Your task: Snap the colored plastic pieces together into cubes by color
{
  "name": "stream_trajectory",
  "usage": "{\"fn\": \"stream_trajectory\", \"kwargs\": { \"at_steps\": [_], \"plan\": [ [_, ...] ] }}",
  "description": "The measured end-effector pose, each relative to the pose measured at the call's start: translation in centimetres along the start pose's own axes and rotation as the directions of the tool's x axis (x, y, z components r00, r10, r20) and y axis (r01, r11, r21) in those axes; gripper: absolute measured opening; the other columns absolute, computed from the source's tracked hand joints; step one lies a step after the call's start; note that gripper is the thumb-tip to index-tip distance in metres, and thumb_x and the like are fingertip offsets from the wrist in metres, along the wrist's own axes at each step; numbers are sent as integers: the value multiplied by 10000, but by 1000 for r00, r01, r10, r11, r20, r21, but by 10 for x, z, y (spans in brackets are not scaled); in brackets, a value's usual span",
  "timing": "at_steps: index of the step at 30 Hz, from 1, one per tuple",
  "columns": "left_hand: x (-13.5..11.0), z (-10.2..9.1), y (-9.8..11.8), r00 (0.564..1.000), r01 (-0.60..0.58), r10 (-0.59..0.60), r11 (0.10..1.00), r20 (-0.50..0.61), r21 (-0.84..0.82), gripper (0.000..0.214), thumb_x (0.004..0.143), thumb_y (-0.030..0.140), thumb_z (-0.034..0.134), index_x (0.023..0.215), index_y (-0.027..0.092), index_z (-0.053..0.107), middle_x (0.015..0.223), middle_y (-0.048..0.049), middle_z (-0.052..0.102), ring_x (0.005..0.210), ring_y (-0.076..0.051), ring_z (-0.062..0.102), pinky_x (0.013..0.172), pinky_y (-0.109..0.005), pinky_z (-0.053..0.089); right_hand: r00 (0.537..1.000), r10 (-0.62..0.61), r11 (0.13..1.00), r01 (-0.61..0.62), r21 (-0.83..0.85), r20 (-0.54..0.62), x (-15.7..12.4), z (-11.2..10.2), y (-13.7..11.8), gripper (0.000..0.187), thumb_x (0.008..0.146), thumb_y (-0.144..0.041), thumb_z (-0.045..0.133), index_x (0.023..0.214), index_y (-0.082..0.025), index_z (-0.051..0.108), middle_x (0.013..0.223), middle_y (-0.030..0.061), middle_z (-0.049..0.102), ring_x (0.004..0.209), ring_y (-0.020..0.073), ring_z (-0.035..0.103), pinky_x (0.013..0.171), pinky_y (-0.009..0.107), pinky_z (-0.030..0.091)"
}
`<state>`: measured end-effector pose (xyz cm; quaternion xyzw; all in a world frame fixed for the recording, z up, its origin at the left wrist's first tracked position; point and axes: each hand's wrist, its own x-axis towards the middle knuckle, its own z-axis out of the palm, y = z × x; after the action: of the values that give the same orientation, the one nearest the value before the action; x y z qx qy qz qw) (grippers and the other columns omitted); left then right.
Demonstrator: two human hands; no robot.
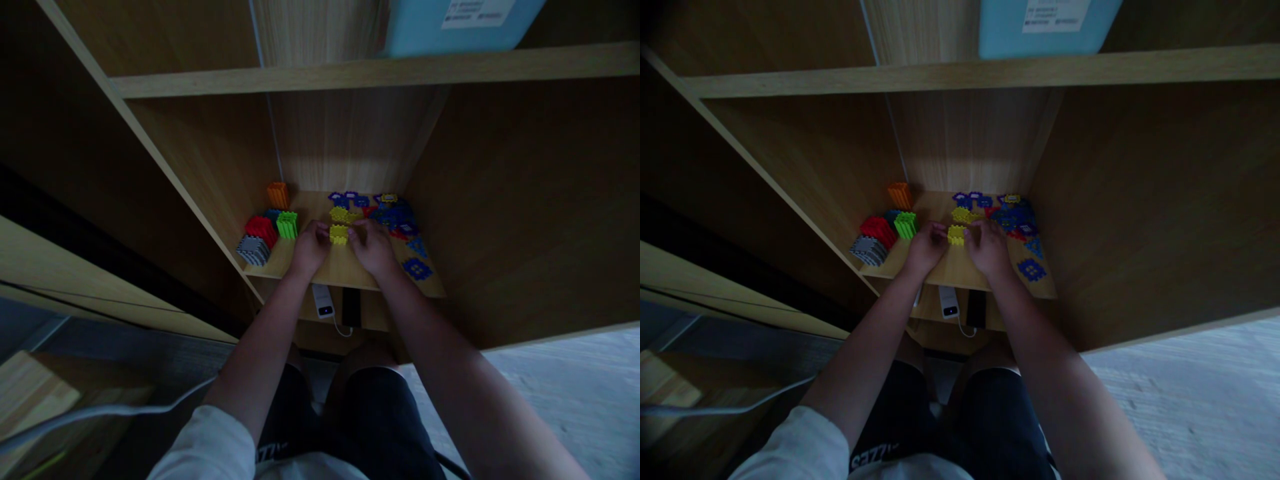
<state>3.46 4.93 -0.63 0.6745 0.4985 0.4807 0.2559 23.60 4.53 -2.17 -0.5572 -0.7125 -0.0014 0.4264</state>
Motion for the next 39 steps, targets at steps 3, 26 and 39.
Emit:
{"fn": "stream_trajectory", "kwargs": {
  "at_steps": [3,26,39],
  "plan": [
    [0,0,0,1000,0,1,1000,-8,17,321,853,0,679,1095,209,659,988,-50,781,920,-210,754,858,-348,584,995,102,977,-103,-184,-17,-3,1,-5,405,1101,-394,485,1275,-114,720,1245,236,769,1184,376,691,1109,534,496],
    [-2,-3,8,998,54,-53,997,-24,59,279,902,14,658,1101,210,655,1025,-58,806,952,-203,774,883,-337,593,938,347,827,-305,-473,2,-10,-15,-31,355,1052,-329,541,1232,-116,762,1271,241,737,1205,383,663,973,474,520],
    [0,-2,0,997,19,-16,999,-76,33,271,892,30,658,1082,223,657,1024,-57,795,947,-214,757,888,-356,601,948,313,891,-316,-326,-64,-13,-7,-14,282,1058,-334,573,1192,-160,750,1222,257,711,1224,440,625,1011,634,493]
  ]
}}
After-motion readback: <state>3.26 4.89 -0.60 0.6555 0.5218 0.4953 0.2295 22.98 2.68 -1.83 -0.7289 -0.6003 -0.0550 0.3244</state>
